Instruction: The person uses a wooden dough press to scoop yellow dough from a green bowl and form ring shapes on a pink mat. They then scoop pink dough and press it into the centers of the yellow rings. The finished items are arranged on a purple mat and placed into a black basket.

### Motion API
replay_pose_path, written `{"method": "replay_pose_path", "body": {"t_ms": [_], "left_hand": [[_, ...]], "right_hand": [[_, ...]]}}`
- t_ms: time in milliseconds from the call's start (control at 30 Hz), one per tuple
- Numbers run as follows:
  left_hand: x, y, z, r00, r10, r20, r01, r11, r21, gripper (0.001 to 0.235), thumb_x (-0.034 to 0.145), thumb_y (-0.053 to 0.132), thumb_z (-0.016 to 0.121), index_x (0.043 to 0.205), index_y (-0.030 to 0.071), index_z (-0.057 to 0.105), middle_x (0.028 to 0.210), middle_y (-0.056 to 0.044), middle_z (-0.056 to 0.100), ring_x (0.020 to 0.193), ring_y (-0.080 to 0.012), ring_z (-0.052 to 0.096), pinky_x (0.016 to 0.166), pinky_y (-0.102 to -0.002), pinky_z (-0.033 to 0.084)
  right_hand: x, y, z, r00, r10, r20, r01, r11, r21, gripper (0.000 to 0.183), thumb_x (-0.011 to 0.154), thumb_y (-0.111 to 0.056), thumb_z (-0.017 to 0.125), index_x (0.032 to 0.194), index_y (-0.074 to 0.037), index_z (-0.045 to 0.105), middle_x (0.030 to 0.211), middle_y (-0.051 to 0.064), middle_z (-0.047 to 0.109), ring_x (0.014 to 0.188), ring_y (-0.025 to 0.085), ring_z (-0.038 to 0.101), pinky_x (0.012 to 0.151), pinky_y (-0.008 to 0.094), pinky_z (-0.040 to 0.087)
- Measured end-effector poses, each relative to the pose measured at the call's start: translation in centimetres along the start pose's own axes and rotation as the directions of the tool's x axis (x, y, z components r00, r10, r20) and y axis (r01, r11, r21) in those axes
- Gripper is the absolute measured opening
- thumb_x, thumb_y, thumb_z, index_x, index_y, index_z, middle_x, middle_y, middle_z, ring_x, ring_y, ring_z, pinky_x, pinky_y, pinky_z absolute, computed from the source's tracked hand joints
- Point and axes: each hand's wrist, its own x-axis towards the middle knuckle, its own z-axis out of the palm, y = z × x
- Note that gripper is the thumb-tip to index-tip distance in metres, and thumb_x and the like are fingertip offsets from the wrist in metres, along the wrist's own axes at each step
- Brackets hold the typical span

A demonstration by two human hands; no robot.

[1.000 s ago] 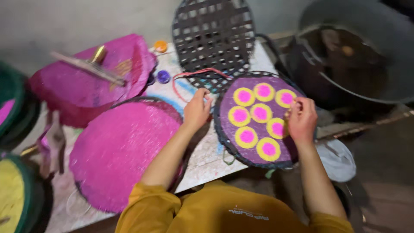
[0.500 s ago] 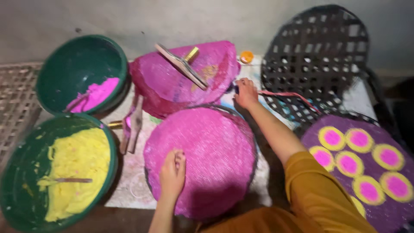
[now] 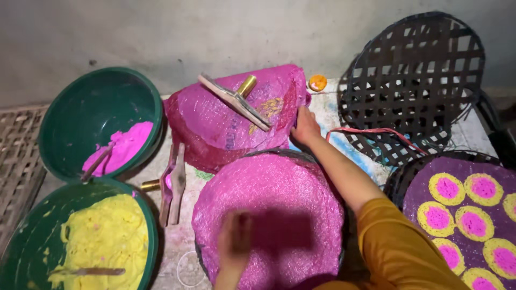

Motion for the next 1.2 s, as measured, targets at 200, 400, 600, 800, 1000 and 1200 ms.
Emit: {"method": "replay_pose_path", "body": {"t_ms": [200, 400, 600, 800, 1000, 1200], "left_hand": [[-1.8, 1.3, 3.5, 0.932, 0.091, 0.351, -0.125, 0.989, 0.075, 0.033, 0.083, 0.014, 0.071, 0.116, 0.01, 0.065, 0.114, -0.014, 0.064, 0.105, -0.0366, 0.061, 0.087, -0.047, 0.051], [-2.4, -2.0, 5.8, 0.896, -0.01, 0.445, -0.061, 0.987, 0.147, 0.042, 0.082, 0.023, 0.076, 0.122, 0.015, 0.065, 0.12, -0.012, 0.062, 0.111, -0.0354, 0.061, 0.091, -0.046, 0.053], [-2.5, -4.1, 7.1, 0.853, 0.04, 0.52, -0.122, 0.985, 0.124, 0.057, 0.083, 0.026, 0.079, 0.134, 0.012, 0.058, 0.132, -0.017, 0.059, 0.111, -0.0382, 0.058, 0.092, -0.049, 0.051], [-2.4, 0.8, 4.3, 0.867, -0.072, 0.493, -0.001, 0.989, 0.148, 0.034, 0.084, 0.018, 0.071, 0.117, 0.015, 0.065, 0.118, -0.008, 0.065, 0.107, -0.0312, 0.062, 0.088, -0.044, 0.054], [-1.1, 4.2, 2.0, 0.891, 0.05, 0.451, -0.11, 0.988, 0.108, 0.033, 0.086, 0.013, 0.069, 0.117, 0.007, 0.062, 0.116, -0.013, 0.062, 0.108, -0.034, 0.06, 0.089, -0.044, 0.051], [-1.1, 4.7, 1.8, 0.904, 0.116, 0.412, -0.165, 0.983, 0.085, 0.032, 0.087, 0.015, 0.071, 0.117, 0.005, 0.063, 0.119, -0.015, 0.062, 0.114, -0.0375, 0.057, 0.095, -0.046, 0.048]], "right_hand": [[2.3, 5.0, -3.7, 0.97, 0.036, -0.242, -0.055, 0.996, -0.073, 0.052, 0.09, -0.022, 0.075, 0.134, -0.007, 0.053, 0.132, 0.023, 0.054, 0.12, 0.043, 0.056, 0.098, 0.053, 0.048], [13.5, 8.3, -2.6, 0.912, 0.108, -0.395, -0.136, 0.99, -0.043, 0.063, 0.079, -0.027, 0.086, 0.129, -0.006, 0.056, 0.13, 0.024, 0.053, 0.121, 0.044, 0.052, 0.102, 0.05, 0.045], [15.3, 8.4, -2.2, 0.931, 0.332, -0.153, -0.33, 0.943, 0.037, 0.046, 0.085, -0.035, 0.082, 0.121, -0.012, 0.064, 0.13, 0.016, 0.064, 0.121, 0.039, 0.061, 0.1, 0.05, 0.05], [9.1, 7.4, -4.5, 0.987, 0.134, -0.089, -0.157, 0.927, -0.341, 0.039, 0.091, -0.034, 0.075, 0.123, -0.012, 0.069, 0.134, 0.018, 0.064, 0.119, 0.04, 0.064, 0.097, 0.049, 0.054], [6.1, 6.4, -6.7, 0.973, 0.223, 0.055, -0.185, 0.904, -0.385, 0.058, 0.086, -0.045, 0.079, 0.13, -0.01, 0.062, 0.137, 0.019, 0.057, 0.122, 0.039, 0.06, 0.096, 0.05, 0.052], [5.5, 6.4, -4.0, 0.996, -0.04, -0.078, 0.027, 0.987, -0.156, 0.063, 0.075, -0.038, 0.084, 0.128, -0.011, 0.062, 0.13, 0.018, 0.06, 0.115, 0.041, 0.06, 0.094, 0.051, 0.051]]}}
